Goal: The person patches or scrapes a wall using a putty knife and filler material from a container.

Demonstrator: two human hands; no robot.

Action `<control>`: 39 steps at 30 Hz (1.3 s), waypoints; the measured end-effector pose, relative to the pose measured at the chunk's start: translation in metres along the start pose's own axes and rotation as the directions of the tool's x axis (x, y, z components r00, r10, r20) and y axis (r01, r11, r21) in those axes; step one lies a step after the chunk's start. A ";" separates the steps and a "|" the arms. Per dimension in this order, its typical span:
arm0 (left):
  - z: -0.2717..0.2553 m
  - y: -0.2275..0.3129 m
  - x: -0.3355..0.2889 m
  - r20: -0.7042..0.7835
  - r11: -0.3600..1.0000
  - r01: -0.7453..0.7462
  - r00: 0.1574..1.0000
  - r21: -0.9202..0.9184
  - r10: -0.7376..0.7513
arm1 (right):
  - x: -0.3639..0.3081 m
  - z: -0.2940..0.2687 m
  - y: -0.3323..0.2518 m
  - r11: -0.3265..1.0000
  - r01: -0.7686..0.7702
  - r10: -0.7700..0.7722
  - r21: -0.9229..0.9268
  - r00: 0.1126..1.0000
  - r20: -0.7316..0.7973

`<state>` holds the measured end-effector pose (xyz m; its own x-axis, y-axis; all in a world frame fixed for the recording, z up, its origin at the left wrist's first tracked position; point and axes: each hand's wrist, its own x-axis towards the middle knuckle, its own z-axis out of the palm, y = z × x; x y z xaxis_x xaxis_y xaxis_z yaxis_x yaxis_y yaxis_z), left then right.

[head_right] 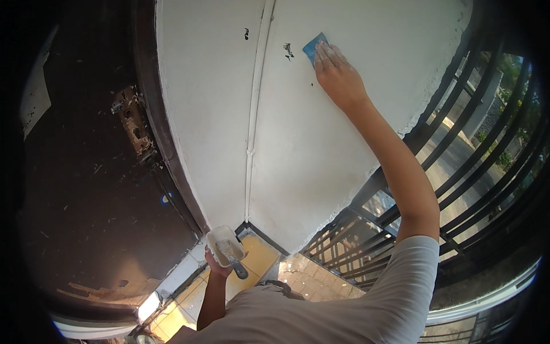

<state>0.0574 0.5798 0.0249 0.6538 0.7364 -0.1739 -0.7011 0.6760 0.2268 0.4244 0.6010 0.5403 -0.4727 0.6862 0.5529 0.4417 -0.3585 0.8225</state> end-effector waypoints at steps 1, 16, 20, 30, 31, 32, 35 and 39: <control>-0.003 0.000 0.001 0.008 1.000 0.009 1.000 -0.026 -0.009 | 0.000 0.002 -0.003 1.000 0.000 0.000 -0.001 1.000 0.003; -0.021 -0.009 0.003 0.026 0.999 -0.005 1.000 -0.038 0.006 | 0.015 -0.001 -0.012 0.999 -0.032 0.031 0.025 0.998 0.055; -0.024 -0.002 -0.003 0.045 0.998 -0.024 0.999 -0.056 0.026 | 0.008 0.001 -0.042 0.935 0.175 -0.185 0.309 0.983 0.005; -0.022 -0.004 0.002 0.052 0.997 -0.049 0.997 -0.054 0.052 | 0.075 0.000 0.084 0.887 -0.298 0.394 0.353 0.886 -0.243; -0.022 -0.006 0.003 0.058 0.997 -0.062 0.996 -0.040 0.064 | 0.081 0.004 0.094 0.896 -0.326 0.412 0.300 0.863 -0.291; -0.022 -0.007 0.006 0.065 0.997 -0.075 0.995 -0.026 0.076 | 0.086 0.009 0.099 0.897 -0.327 0.412 0.297 0.862 -0.295; -0.004 -0.013 0.004 0.134 0.998 -0.006 0.991 -0.056 0.014 | 0.090 0.016 0.104 0.911 -0.411 0.396 0.035 0.849 -0.350; 0.003 -0.011 0.001 0.127 0.998 -0.023 0.992 -0.050 0.029 | 0.107 0.051 0.066 0.999 -0.036 0.030 -0.025 0.980 -0.197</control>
<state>0.0667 0.5732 0.0251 0.6638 0.7466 -0.0443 -0.7295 0.6593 0.1821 0.4418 0.6833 0.6468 -0.6003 0.5367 0.5930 0.4389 -0.3988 0.8052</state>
